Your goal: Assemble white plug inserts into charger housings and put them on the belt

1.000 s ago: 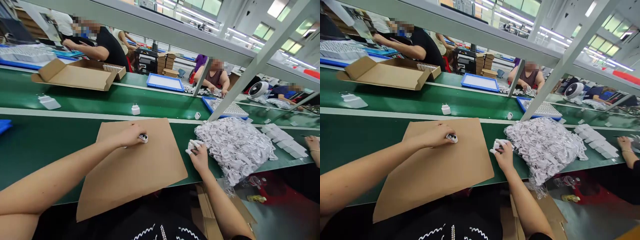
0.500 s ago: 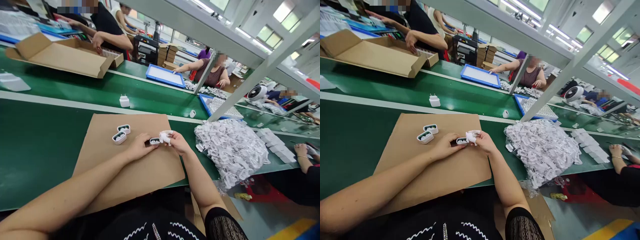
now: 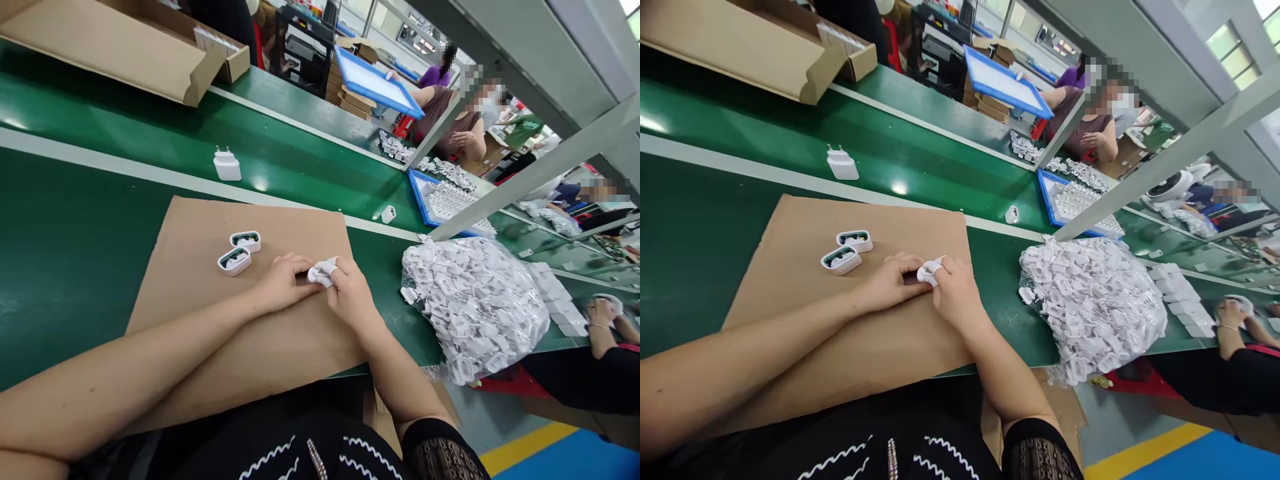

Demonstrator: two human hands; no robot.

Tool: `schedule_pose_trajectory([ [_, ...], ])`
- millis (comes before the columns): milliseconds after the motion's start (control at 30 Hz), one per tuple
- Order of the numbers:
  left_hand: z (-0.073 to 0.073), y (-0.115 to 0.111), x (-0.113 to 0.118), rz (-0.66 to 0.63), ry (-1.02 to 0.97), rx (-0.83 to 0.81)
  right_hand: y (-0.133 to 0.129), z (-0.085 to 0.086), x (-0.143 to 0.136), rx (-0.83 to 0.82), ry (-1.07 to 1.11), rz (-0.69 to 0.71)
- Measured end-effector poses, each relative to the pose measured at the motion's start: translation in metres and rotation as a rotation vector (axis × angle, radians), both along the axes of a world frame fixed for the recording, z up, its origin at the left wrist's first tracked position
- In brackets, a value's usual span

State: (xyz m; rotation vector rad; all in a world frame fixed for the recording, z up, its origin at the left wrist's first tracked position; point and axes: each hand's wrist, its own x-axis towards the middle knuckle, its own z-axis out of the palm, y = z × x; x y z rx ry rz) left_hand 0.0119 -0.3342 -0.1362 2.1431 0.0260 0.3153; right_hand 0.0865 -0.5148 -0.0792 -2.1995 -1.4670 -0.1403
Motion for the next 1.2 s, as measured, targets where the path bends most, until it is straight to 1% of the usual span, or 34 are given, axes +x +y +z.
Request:
schedule_pose_trajectory([
  [167,-0.004,0.001,0.001,0.012,0.011,0.005,0.008,0.011,0.005,-0.167,-0.033,-0.017],
  [300,-0.002,-0.001,0.001,0.01,0.012,-0.01,0.014,0.014,0.006,-0.246,0.015,-0.093],
  [367,0.0,-0.002,0.001,0.006,0.02,-0.002,0.012,0.011,0.003,-0.217,0.059,-0.143],
  [433,0.004,-0.003,-0.001,-0.005,0.039,0.024,0.002,0.006,-0.001,-0.116,0.133,-0.155],
  [500,0.007,-0.003,-0.002,-0.003,0.058,0.055,-0.019,0.001,-0.003,0.016,0.179,-0.171],
  [533,0.008,-0.003,-0.003,0.007,0.062,0.066,-0.034,-0.001,-0.004,0.059,0.158,-0.205],
  [567,0.009,-0.004,-0.005,0.017,0.061,0.071,-0.051,-0.002,-0.004,0.088,0.109,-0.296],
  [600,0.009,-0.004,-0.006,0.027,0.053,0.068,-0.069,-0.003,-0.003,0.076,0.038,-0.419],
  [633,0.009,-0.005,-0.007,0.033,0.04,0.059,-0.087,-0.004,-0.002,0.014,-0.053,-0.55],
  [700,0.009,-0.008,-0.009,0.033,0.01,0.039,-0.12,-0.006,0.002,-0.207,-0.219,-0.839],
  [733,0.01,-0.009,-0.009,0.032,-0.003,0.031,-0.133,-0.008,0.004,-0.327,-0.255,-0.933],
  [767,0.012,-0.011,-0.01,0.033,-0.009,0.026,-0.143,-0.01,0.007,-0.412,-0.26,-0.976],
  [800,0.015,-0.013,-0.009,0.029,-0.008,0.029,-0.151,-0.012,0.01,-0.46,-0.245,-1.002],
  [833,0.02,-0.014,-0.009,0.02,-0.004,0.043,-0.156,-0.014,0.013,-0.48,-0.219,-1.013],
  [900,0.032,-0.014,-0.007,0.008,-0.002,0.094,-0.159,-0.016,0.018,-0.448,-0.163,-1.007],
  [967,0.049,-0.009,0.001,0.02,-0.011,0.17,-0.155,-0.015,0.022,-0.348,-0.13,-0.965],
  [1000,0.058,-0.004,0.007,0.048,0.005,0.21,-0.149,-0.013,0.024,-0.282,-0.113,-0.92],
  [1033,0.067,0.003,0.016,0.087,0.041,0.247,-0.141,-0.011,0.026,-0.211,-0.085,-0.85],
  [1100,0.084,0.021,0.039,0.178,0.146,0.308,-0.118,-0.007,0.029,-0.094,0.013,-0.661],
  [1167,0.094,0.041,0.068,0.263,0.228,0.344,-0.089,-0.004,0.029,-0.052,0.123,-0.467],
  [1200,0.097,0.051,0.083,0.304,0.262,0.353,-0.074,-0.003,0.028,-0.068,0.148,-0.398],
])
